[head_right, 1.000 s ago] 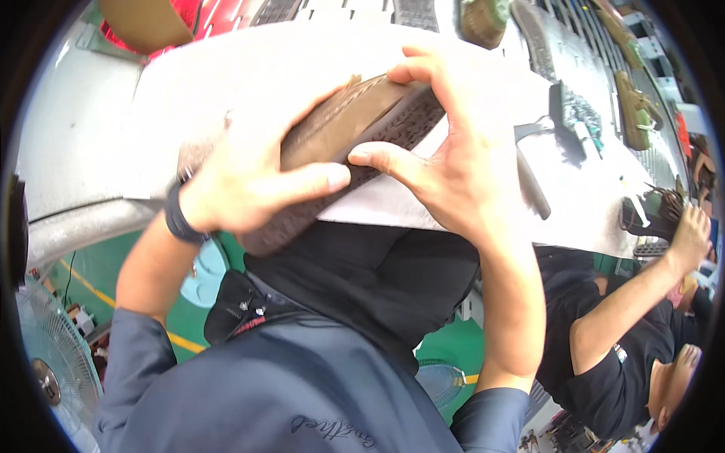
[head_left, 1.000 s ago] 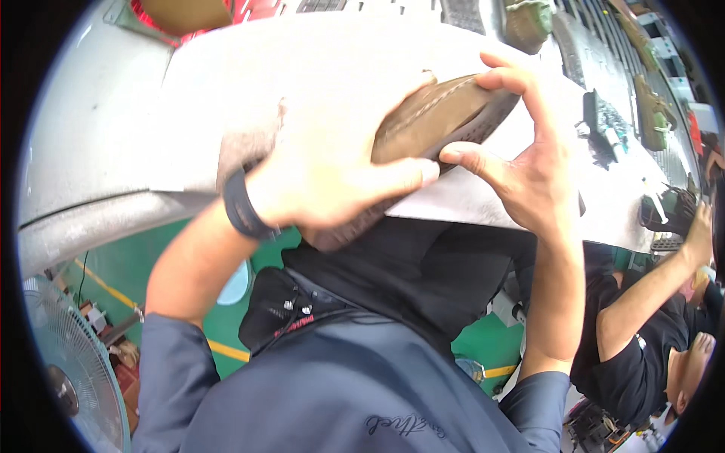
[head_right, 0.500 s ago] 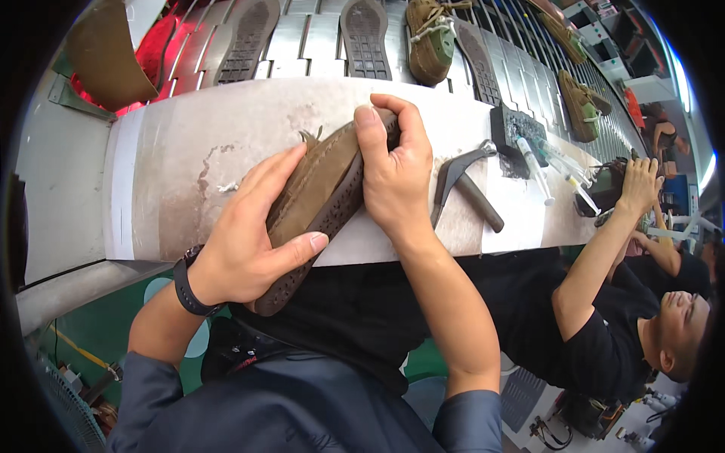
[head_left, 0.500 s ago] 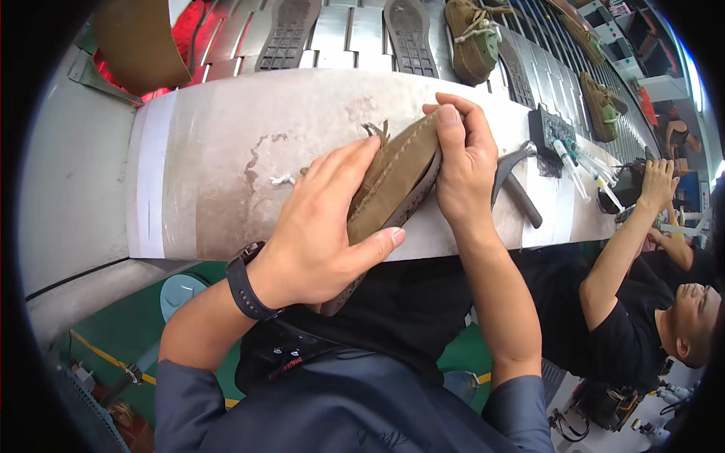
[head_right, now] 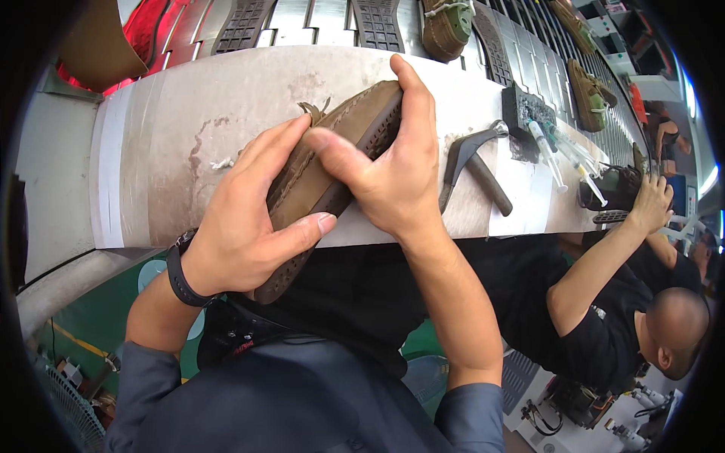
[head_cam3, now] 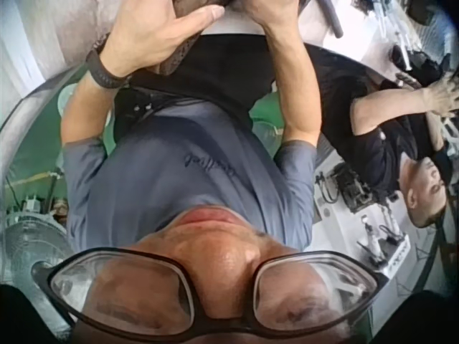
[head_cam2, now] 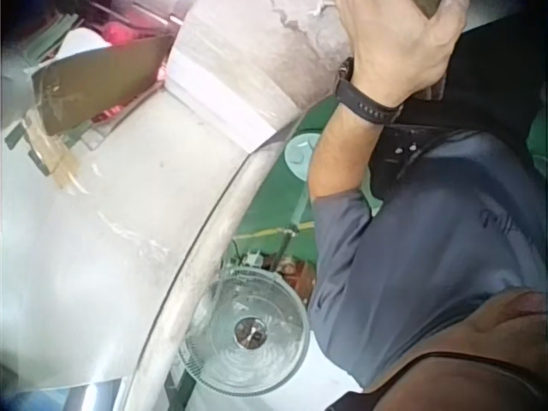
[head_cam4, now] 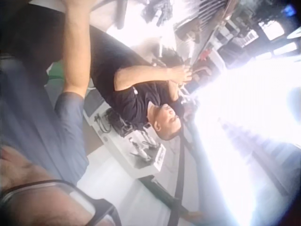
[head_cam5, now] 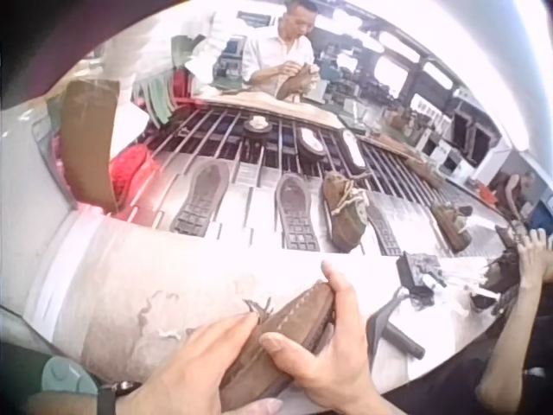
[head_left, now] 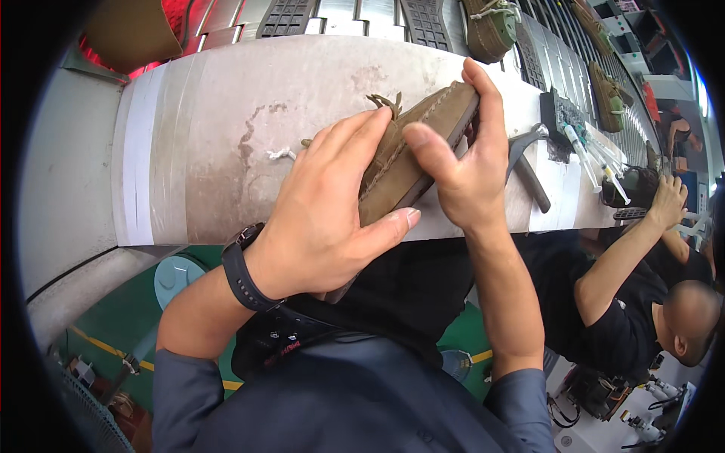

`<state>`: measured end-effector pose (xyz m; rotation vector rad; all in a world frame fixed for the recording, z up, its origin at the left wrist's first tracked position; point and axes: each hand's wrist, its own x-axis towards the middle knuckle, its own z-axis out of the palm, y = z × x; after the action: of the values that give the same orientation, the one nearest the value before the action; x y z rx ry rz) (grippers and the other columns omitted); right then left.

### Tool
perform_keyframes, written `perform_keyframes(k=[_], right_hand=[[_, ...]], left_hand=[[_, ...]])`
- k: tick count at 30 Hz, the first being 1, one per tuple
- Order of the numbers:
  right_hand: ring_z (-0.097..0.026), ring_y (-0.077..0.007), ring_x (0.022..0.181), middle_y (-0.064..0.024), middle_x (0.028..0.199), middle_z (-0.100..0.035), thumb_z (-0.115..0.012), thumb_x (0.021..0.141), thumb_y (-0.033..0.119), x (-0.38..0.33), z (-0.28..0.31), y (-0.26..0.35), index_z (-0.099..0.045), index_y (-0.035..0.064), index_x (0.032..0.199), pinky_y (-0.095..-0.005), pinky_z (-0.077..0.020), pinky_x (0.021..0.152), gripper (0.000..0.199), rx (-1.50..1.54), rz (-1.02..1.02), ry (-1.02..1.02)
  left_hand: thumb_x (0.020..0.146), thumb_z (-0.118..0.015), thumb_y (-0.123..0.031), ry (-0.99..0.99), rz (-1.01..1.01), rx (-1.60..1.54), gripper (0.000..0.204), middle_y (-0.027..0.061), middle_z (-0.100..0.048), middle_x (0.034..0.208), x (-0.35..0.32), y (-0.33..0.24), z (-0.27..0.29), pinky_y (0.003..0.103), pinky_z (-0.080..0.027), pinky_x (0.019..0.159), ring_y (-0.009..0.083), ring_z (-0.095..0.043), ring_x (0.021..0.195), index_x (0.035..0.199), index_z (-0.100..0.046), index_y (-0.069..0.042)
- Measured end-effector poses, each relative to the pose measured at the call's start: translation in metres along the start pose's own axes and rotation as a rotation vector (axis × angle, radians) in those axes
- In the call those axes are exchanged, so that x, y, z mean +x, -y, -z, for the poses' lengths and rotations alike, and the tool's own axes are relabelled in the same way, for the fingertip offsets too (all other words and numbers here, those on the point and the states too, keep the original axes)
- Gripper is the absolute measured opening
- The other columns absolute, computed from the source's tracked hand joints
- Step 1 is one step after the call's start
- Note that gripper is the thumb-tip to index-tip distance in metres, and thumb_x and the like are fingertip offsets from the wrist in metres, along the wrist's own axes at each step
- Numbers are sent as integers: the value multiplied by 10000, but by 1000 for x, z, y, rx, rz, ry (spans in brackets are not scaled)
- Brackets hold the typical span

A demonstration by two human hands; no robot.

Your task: The person assembles shoes by taking shoes and soles from a conveyor, pressing the soles onto the shoe bottoms by hand, and hammering along the edges with a hammer.

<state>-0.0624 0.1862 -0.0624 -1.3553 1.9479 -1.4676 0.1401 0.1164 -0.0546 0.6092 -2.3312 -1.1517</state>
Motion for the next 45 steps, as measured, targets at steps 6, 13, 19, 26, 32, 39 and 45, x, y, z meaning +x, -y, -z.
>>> perform_keyframes(k=[6, 13, 19, 26, 32, 39, 45], right_hand=[[-395, -489, 1501, -360, 1623, -352, -979, 691, 455, -14, 22, -1, -346, -36, 1611, -512, -373, 1215, 1221, -363, 315, 79], [-601, -405, 1205, -242, 1301, -632, -680, 910, 19, -45, 110, -40, -685, 32, 1368, -472, -479, 1066, 457, -767, 163, -110], [-676, -317, 865, -155, 1023, -700, -678, 844, -41, -13, 101, -17, -720, 28, 1282, -394, -569, 838, 446, -997, 88, 114], [-711, -150, 862, -115, 996, -775, -790, 877, 89, 0, 93, 61, -762, -19, 1135, -274, -545, 811, 281, -50, 265, 107], [-785, -274, 1014, -210, 1055, -786, -796, 840, 17, -17, 59, 73, -714, -63, 1091, -344, -602, 901, 275, -147, 187, 229], [-773, -344, 1058, -263, 1071, -768, -792, 836, 24, -39, 47, 77, -690, -90, 1115, -402, -593, 959, 319, -121, 139, 171], [-775, -353, 1044, -266, 1053, -766, -802, 827, 37, -56, 32, 83, -699, -99, 1092, -422, -599, 965, 314, -116, 112, 151]], left_hand=[[823, -861, -231, -26, -3, 3, 938, 297, -501, 1533, -5, -2, -4, 459, -406, 1197, 422, -518, 1419, 1576, -399, 85], [795, -891, -366, 48, 12, 80, 935, 295, -603, 1409, 21, 0, 6, 451, -463, 1136, 402, -603, 1315, 1503, -477, 82], [808, -884, -350, 33, 21, -127, 903, 268, -635, 1382, 31, 8, -3, 431, -464, 1130, 384, -627, 1287, 1518, -500, 53], [832, -861, -410, 54, 44, -80, 903, 250, -640, 1384, 29, 4, 1, 450, -450, 1133, 398, -609, 1293, 1533, -505, 35], [1055, -641, -337, -57, 6, -143, 580, 234, -688, 1299, 25, 20, -9, 438, -489, 1054, 390, -651, 1172, 1478, -561, 52], [1067, -621, -322, -138, -18, -114, 502, 218, -719, 1234, 25, 18, -12, 456, -508, 986, 387, -657, 1091, 1417, -618, 37], [1055, -640, -322, -174, -18, -85, 485, 211, -736, 1185, 23, 17, -13, 453, -524, 935, 386, -666, 1070, 1386, -642, 32]])
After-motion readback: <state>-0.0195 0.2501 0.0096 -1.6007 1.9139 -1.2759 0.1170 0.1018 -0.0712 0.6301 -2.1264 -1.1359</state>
